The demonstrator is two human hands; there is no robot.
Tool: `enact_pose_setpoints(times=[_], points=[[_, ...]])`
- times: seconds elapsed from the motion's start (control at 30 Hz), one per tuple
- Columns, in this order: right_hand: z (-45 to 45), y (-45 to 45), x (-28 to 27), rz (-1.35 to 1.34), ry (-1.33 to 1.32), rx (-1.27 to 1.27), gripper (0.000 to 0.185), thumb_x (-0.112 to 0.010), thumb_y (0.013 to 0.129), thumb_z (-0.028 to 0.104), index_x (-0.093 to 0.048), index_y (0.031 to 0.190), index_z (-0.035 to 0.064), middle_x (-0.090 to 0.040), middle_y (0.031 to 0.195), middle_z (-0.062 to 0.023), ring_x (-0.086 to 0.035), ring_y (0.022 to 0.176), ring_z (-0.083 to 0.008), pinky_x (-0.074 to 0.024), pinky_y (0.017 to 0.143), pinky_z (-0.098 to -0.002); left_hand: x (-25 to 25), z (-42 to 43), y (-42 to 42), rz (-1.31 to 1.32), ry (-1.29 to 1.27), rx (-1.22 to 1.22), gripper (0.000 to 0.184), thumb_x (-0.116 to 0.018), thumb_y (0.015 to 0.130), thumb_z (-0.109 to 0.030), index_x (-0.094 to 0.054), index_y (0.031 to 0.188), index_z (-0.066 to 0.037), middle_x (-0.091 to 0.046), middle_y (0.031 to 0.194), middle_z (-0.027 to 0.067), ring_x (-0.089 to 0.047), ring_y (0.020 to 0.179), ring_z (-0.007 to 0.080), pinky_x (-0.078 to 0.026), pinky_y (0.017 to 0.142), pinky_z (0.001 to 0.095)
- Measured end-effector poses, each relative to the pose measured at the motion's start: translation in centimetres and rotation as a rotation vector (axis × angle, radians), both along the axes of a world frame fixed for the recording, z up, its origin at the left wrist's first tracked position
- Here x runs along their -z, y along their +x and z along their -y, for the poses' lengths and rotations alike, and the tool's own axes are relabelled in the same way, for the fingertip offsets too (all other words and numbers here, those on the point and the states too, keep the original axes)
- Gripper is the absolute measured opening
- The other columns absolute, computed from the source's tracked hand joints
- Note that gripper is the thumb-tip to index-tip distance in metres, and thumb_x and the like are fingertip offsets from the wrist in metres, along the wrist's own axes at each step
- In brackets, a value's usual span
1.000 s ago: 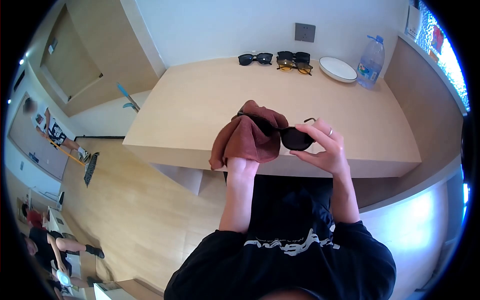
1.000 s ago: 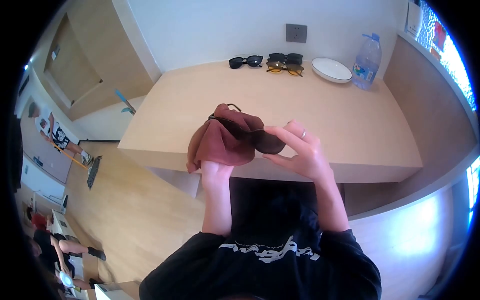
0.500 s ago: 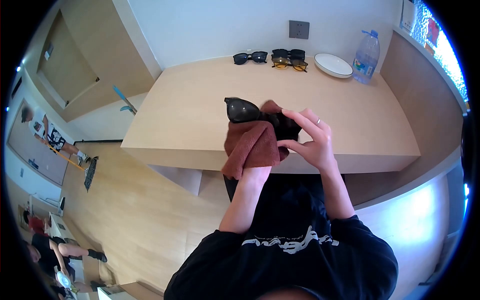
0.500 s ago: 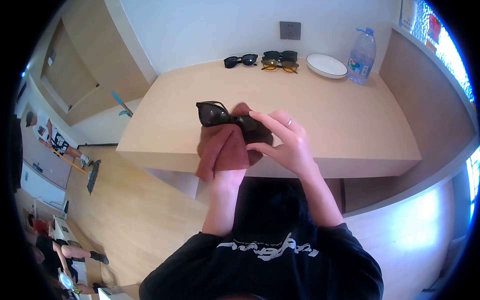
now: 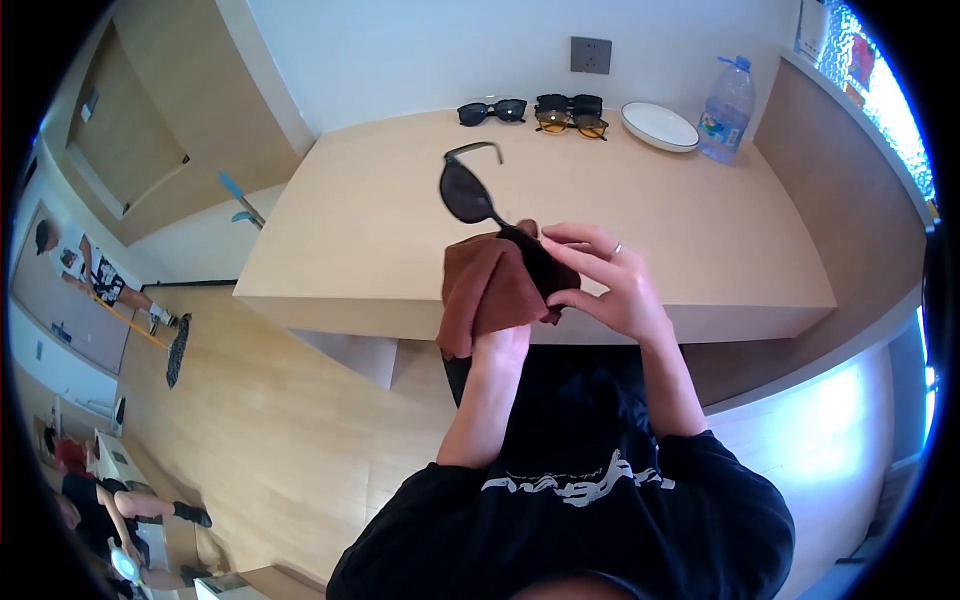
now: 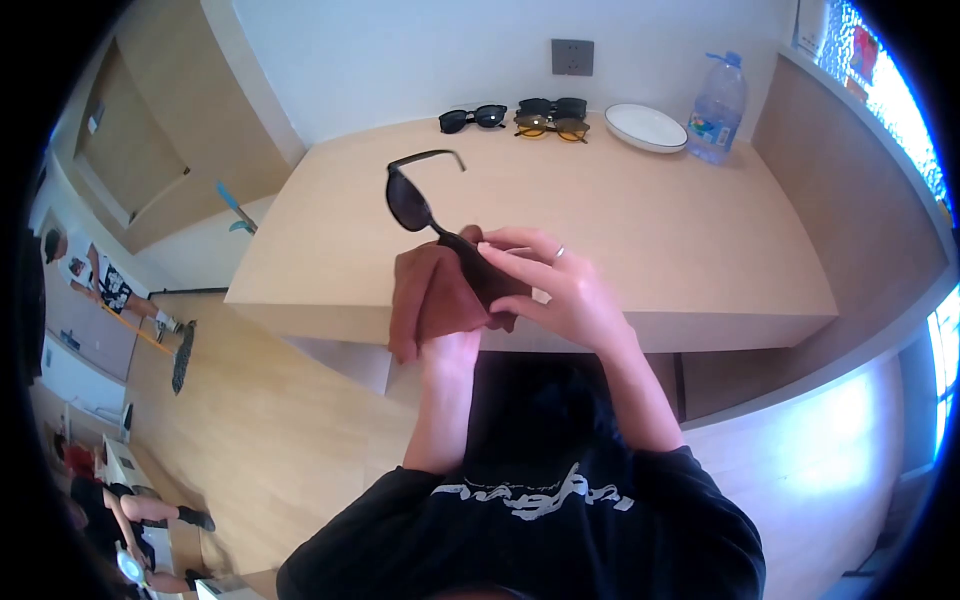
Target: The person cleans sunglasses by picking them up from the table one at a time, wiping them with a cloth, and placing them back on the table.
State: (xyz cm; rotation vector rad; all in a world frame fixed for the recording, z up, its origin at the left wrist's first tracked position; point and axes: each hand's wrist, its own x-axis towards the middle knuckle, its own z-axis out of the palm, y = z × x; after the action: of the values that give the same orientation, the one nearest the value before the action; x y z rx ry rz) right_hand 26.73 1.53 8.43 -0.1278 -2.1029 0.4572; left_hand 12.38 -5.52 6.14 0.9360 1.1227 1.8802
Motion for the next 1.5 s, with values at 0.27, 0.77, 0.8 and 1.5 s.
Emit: enact_pose_setpoints(times=[0.27, 0.77, 0.8, 1.5], points=[[-1.3, 0.0, 1.1, -0.128, -0.037, 0.012, 0.04, -0.075, 0.075, -0.005, -0.073, 0.113, 0.0086, -0.065, 0.098, -0.0079, -0.065, 0.083, -0.0216, -0.0534, 0.069, -0.0333, -2.2, 0.4, 2.4, -0.199, 0.034, -0.252, 0.018, -0.06, 0.093, -0.013, -0.057, 0.08, 0.0, -0.057, 0.074, 0.001, -0.049, 0.06, 0.0065, -0.042, 0.054, 0.0241], [0.5, -0.5, 2.5, -0.218, -0.205, 0.305, 0.059, -0.074, 0.08, 0.001, -0.052, 0.134, 0.0036, -0.066, 0.112, -0.0159, -0.065, 0.096, -0.0291, -0.0496, 0.091, -0.0395, -3.5, 1.8, 0.6, 0.306, 0.077, 0.201, 0.01, -0.057, 0.093, -0.014, -0.049, 0.088, -0.009, -0.056, 0.075, 0.0044, -0.049, 0.058, 0.0142, -0.038, 0.047, 0.0306], [0.3, -0.6, 2.9, -0.219, -0.207, 0.292, 0.059, -0.074, 0.08, 0.001, -0.052, 0.134, 0.0036, -0.066, 0.112, -0.0159, -0.065, 0.096, -0.0291, -0.0496, 0.091, -0.0395, -4.2, 2.3, 0.1, 0.235, -0.046, 0.177, 0.01, -0.056, 0.093, -0.014, -0.049, 0.087, -0.009, -0.056, 0.073, 0.0042, -0.048, 0.056, 0.0133, -0.037, 0.047, 0.0296], [0.8, -1.4, 2.4, -0.246, -0.803, -0.206, 0.086, -0.081, 0.075, 0.003, -0.034, 0.147, -0.0046, -0.054, 0.139, -0.0232, -0.056, 0.126, -0.0276, -0.0441, 0.106, -0.0387, 9.6, -3.4, -2.2, 0.985, 0.445, 1.255, 0.035, -0.05, 0.101, -0.028, -0.047, 0.123, -0.001, -0.054, 0.122, 0.0126, -0.055, 0.109, 0.0203, -0.048, 0.098, 0.0303]])
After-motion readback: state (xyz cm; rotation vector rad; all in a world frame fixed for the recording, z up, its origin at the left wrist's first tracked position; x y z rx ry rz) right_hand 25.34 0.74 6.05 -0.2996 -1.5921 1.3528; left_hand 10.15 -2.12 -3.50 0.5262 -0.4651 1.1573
